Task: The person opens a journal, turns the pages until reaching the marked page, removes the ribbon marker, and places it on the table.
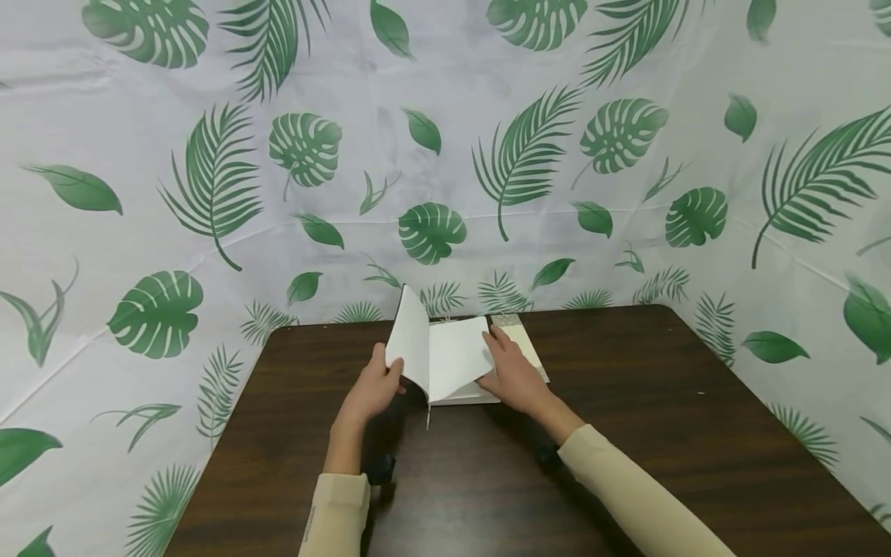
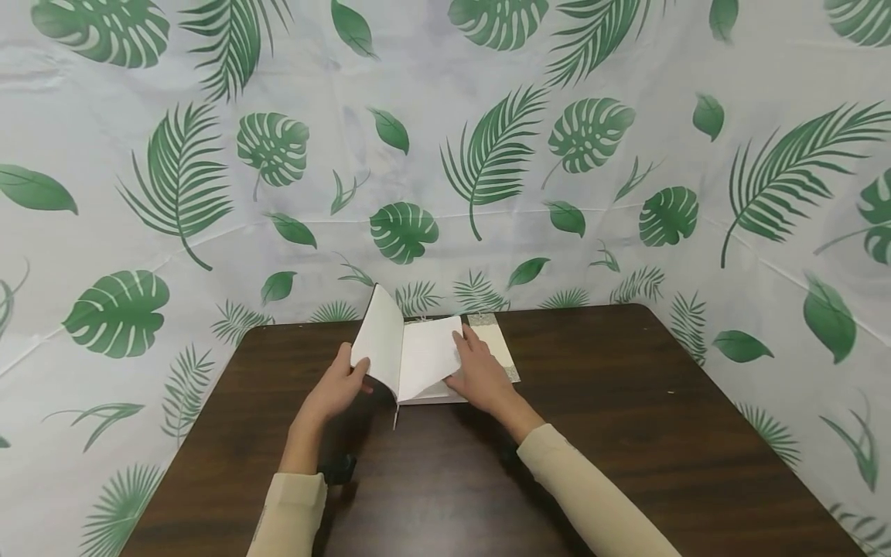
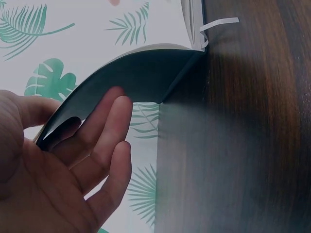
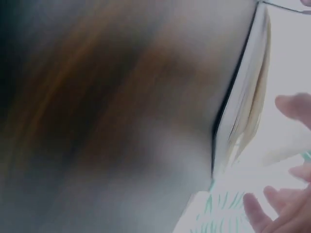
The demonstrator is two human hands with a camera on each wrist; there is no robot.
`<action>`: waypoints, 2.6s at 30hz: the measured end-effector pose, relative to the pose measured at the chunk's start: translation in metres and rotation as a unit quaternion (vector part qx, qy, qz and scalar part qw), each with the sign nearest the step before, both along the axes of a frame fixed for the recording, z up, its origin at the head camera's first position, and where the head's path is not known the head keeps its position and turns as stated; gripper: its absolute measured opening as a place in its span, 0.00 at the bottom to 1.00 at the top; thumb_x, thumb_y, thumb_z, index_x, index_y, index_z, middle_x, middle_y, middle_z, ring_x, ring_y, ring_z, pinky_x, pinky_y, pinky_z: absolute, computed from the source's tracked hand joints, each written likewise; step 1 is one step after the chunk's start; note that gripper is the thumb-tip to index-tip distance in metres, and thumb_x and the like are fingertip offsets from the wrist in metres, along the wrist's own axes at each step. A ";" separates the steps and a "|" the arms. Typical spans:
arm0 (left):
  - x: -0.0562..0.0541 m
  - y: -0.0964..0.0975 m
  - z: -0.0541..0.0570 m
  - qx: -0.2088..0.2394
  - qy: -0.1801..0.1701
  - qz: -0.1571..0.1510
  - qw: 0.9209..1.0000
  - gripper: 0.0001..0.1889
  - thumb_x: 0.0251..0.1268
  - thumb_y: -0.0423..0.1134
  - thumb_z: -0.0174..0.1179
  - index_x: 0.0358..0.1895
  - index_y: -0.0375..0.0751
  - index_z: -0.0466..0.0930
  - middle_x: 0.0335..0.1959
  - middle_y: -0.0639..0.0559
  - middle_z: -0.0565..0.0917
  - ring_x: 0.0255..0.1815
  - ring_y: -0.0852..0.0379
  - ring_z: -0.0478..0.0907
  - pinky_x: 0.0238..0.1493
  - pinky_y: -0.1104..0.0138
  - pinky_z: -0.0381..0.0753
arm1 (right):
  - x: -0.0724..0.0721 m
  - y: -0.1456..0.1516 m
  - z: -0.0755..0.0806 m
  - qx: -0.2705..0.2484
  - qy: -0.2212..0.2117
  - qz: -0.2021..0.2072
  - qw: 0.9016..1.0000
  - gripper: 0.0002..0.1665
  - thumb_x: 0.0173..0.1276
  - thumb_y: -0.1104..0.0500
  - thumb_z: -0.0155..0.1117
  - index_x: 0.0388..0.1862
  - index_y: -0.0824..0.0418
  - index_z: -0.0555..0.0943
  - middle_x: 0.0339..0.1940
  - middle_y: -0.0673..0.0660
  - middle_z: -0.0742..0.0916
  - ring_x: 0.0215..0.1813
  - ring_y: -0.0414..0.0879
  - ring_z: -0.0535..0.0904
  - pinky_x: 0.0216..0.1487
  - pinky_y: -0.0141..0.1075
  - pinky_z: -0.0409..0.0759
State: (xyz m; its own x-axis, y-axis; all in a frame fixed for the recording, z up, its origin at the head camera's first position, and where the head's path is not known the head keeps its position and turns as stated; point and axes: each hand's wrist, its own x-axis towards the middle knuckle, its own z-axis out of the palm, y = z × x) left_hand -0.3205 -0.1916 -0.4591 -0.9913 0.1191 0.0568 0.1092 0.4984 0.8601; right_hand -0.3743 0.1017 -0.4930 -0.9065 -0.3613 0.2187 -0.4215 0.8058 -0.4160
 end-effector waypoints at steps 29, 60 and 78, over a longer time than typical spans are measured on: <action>0.001 0.003 -0.001 0.018 -0.004 -0.011 1.000 0.13 0.90 0.42 0.46 0.62 0.38 0.62 0.52 0.34 0.84 0.45 0.44 0.89 0.57 0.45 0.84 | 0.013 -0.064 -0.001 -0.338 -0.154 -0.020 0.928 0.77 0.72 0.36 0.73 0.88 0.42 0.18 0.91 0.67 0.51 0.79 0.68 0.72 0.66 0.59 0.80; -0.003 0.007 0.000 -0.027 0.018 0.032 0.999 0.17 0.89 0.47 0.45 0.67 0.43 0.67 0.46 0.43 0.88 0.39 0.52 0.86 0.40 0.57 0.77 | 0.020 -0.080 0.005 -0.153 -0.194 0.138 0.959 0.48 0.77 0.59 0.59 0.91 0.48 0.52 0.89 0.56 0.62 0.85 0.60 0.65 0.76 0.59 0.72; -0.001 0.006 -0.002 -0.017 0.014 0.031 0.999 0.15 0.89 0.43 0.43 0.66 0.40 0.64 0.46 0.39 0.87 0.46 0.39 0.88 0.40 0.57 0.75 | 0.013 -0.054 -0.006 0.059 -0.072 0.136 0.986 0.23 0.81 0.52 0.60 0.70 0.54 0.83 0.79 0.60 0.79 0.79 0.64 0.74 0.74 0.67 0.71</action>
State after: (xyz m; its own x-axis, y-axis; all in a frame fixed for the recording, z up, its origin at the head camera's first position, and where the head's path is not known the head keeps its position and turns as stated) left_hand -0.3220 -0.1859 -0.4610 -0.9950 0.0591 0.0808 0.0999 0.5337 0.8398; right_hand -0.3612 0.0474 -0.4986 -0.7916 -0.6100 0.0359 -0.5715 0.7183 -0.3968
